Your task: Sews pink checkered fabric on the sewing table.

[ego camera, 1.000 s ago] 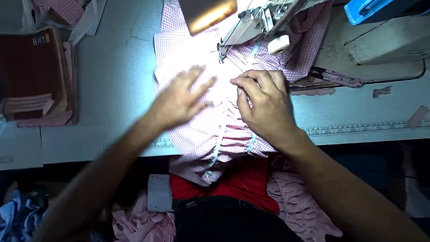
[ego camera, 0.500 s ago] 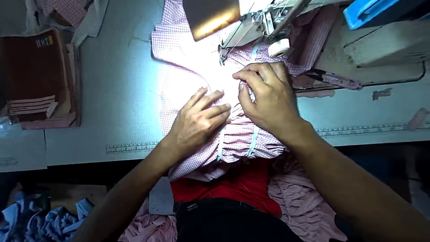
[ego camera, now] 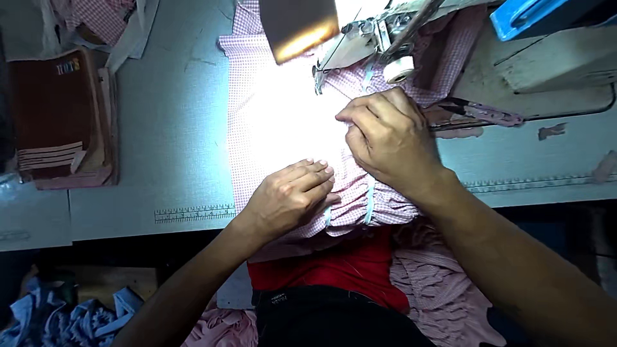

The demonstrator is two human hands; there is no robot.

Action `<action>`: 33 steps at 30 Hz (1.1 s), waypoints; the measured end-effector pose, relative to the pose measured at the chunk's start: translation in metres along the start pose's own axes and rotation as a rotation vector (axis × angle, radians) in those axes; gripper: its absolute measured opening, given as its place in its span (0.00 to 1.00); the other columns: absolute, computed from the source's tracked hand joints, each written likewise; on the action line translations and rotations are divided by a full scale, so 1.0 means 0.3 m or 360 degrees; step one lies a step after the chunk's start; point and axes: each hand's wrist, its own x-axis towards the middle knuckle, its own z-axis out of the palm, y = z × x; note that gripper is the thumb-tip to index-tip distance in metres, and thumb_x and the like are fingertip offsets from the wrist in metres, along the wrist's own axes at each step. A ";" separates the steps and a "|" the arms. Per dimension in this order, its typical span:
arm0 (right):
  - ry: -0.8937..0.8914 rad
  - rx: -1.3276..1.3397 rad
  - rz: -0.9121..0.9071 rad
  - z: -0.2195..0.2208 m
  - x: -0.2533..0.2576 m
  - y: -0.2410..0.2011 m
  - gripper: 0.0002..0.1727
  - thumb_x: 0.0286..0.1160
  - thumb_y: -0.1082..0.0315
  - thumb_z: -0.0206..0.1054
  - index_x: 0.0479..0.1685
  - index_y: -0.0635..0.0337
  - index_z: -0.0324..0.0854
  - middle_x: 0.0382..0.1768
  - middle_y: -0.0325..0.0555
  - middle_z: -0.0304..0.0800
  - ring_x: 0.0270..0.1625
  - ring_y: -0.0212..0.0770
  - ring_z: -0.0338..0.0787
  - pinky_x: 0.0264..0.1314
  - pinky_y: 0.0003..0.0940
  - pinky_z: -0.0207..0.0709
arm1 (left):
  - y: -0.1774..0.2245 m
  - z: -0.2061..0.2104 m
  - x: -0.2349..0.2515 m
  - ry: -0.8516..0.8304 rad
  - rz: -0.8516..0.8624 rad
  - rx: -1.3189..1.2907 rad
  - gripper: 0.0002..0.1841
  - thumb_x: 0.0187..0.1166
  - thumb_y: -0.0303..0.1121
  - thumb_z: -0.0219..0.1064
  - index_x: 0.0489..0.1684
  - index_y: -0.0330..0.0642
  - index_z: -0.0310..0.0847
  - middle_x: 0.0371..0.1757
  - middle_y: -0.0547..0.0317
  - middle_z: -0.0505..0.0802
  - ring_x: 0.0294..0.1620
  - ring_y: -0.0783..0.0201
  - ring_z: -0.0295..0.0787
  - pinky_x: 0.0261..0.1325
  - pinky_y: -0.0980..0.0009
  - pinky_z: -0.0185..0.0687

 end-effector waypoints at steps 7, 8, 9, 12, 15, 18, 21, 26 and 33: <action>-0.0088 0.0096 -0.0083 -0.035 -0.021 -0.019 0.16 0.82 0.71 0.57 0.57 0.56 0.90 0.60 0.52 0.90 0.64 0.59 0.84 0.61 0.54 0.74 | -0.010 -0.015 0.003 -0.0041 -0.0013 0.0007 0.16 0.87 0.40 0.64 0.57 0.41 0.94 0.65 0.51 0.95 0.75 0.56 0.87 0.83 0.61 0.76; -0.0112 0.0071 -0.0053 -0.040 -0.022 -0.023 0.16 0.84 0.69 0.56 0.57 0.56 0.90 0.60 0.51 0.91 0.63 0.58 0.85 0.61 0.54 0.75 | -0.011 -0.016 0.004 -0.0050 -0.0012 0.0022 0.17 0.88 0.41 0.64 0.57 0.41 0.94 0.65 0.51 0.94 0.75 0.56 0.87 0.83 0.61 0.76; -0.0153 0.0037 -0.0003 -0.049 -0.021 -0.029 0.18 0.85 0.64 0.55 0.60 0.56 0.89 0.64 0.50 0.90 0.66 0.59 0.84 0.63 0.56 0.73 | -0.012 -0.018 0.005 -0.0057 -0.0009 0.0039 0.17 0.88 0.42 0.63 0.58 0.40 0.94 0.65 0.50 0.94 0.75 0.56 0.86 0.83 0.61 0.75; -0.0250 -0.0009 0.0067 -0.060 -0.020 -0.049 0.23 0.84 0.59 0.55 0.71 0.57 0.84 0.77 0.50 0.81 0.77 0.61 0.77 0.73 0.61 0.68 | -0.015 -0.022 0.006 -0.0084 0.0002 0.0079 0.18 0.89 0.42 0.62 0.60 0.40 0.93 0.67 0.50 0.93 0.76 0.55 0.86 0.84 0.60 0.75; -0.0123 0.0013 -0.0005 -0.048 -0.030 -0.049 0.16 0.82 0.72 0.56 0.58 0.57 0.88 0.62 0.52 0.89 0.66 0.61 0.83 0.63 0.59 0.70 | -0.017 -0.024 0.009 -0.0093 0.0011 0.0087 0.18 0.89 0.41 0.61 0.61 0.41 0.92 0.67 0.50 0.93 0.76 0.55 0.85 0.84 0.60 0.74; -0.0194 -0.0029 0.0076 -0.066 -0.035 -0.057 0.22 0.84 0.59 0.55 0.65 0.58 0.87 0.70 0.51 0.87 0.70 0.61 0.82 0.68 0.62 0.67 | -0.016 -0.025 0.010 -0.0094 -0.0005 0.0083 0.18 0.88 0.42 0.63 0.59 0.41 0.93 0.67 0.51 0.93 0.76 0.55 0.85 0.84 0.60 0.74; -0.0188 -0.0023 0.0095 -0.051 -0.037 -0.056 0.21 0.84 0.60 0.56 0.67 0.55 0.86 0.75 0.50 0.83 0.75 0.61 0.78 0.73 0.63 0.65 | -0.018 -0.026 0.012 -0.0083 -0.0004 0.0081 0.17 0.88 0.42 0.63 0.58 0.41 0.94 0.66 0.51 0.94 0.76 0.56 0.86 0.84 0.61 0.75; -0.0121 -0.0031 0.0030 -0.051 -0.043 -0.049 0.19 0.86 0.60 0.57 0.61 0.56 0.89 0.63 0.50 0.89 0.63 0.60 0.82 0.64 0.61 0.66 | -0.023 -0.030 0.021 -0.0083 0.0002 0.0062 0.17 0.88 0.42 0.62 0.58 0.41 0.94 0.65 0.51 0.94 0.75 0.55 0.87 0.84 0.60 0.75; -0.0097 0.0018 -0.0011 -0.051 -0.042 -0.040 0.15 0.84 0.69 0.57 0.57 0.56 0.90 0.61 0.50 0.90 0.61 0.60 0.83 0.62 0.60 0.66 | -0.017 -0.029 0.031 -0.0089 -0.0017 0.0093 0.18 0.87 0.43 0.64 0.56 0.41 0.94 0.64 0.51 0.95 0.74 0.56 0.87 0.82 0.60 0.76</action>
